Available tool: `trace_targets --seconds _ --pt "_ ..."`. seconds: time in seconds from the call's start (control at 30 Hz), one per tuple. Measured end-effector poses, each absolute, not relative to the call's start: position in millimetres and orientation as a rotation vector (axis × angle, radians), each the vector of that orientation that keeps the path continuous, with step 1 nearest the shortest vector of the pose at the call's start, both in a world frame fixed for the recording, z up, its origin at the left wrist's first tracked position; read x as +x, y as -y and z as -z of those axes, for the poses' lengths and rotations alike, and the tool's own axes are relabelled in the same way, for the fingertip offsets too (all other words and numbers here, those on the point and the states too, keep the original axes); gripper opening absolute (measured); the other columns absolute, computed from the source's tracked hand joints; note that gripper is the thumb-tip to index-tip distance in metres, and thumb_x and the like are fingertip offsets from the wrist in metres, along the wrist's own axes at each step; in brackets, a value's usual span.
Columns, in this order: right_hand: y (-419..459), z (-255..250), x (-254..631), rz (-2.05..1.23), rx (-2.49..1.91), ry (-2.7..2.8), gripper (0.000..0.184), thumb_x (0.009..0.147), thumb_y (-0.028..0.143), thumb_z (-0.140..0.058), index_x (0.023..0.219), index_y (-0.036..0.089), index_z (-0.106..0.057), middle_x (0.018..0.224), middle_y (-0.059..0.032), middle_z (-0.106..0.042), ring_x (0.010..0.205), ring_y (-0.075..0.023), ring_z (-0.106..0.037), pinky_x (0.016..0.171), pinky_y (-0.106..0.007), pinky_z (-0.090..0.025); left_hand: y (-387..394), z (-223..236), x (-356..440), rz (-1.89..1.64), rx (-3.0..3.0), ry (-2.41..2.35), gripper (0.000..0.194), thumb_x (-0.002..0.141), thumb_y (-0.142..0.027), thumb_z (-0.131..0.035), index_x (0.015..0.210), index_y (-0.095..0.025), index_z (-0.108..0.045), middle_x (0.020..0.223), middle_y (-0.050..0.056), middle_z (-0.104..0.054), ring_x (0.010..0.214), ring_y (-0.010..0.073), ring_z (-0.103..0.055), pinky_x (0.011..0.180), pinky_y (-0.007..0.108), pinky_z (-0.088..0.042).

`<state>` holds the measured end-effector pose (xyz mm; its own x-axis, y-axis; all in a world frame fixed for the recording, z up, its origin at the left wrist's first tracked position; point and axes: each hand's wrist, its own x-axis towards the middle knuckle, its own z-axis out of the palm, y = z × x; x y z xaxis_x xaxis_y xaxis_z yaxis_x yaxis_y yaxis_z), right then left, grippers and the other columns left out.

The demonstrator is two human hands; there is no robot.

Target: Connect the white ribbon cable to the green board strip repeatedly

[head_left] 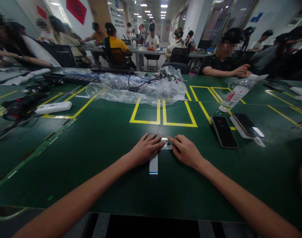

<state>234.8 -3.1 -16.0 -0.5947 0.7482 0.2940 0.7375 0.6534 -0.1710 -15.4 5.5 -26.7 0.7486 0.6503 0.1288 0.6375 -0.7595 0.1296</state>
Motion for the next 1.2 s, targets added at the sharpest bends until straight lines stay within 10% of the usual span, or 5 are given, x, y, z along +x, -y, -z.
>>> trace_targets --seconds 0.6,1.2 --pt "6 4 233 -0.121 -1.161 2.554 0.035 0.103 0.031 -0.045 0.132 0.025 -0.064 0.112 -0.0123 -0.062 0.095 -0.0262 -0.056 0.079 -0.041 -0.048 -6 25 -30 -0.318 2.774 -1.17 0.043 0.106 -0.036 -0.036 0.146 -0.025 -0.048 0.155 0.011 -0.045 0.144 0.0274 -0.041 0.115 0.053 -0.036" --pt "10 6 237 -0.116 -1.211 2.568 0.038 0.1 0.028 -0.049 0.136 0.022 -0.06 0.121 -0.0148 -0.059 0.098 -0.028 -0.053 0.081 -0.044 -0.05 41 29 -321 -0.107 1.631 -2.57 0.104 0.086 -0.08 -0.023 0.154 -0.003 -0.028 0.16 0.029 -0.025 0.144 0.0546 -0.023 0.106 0.075 -0.027"
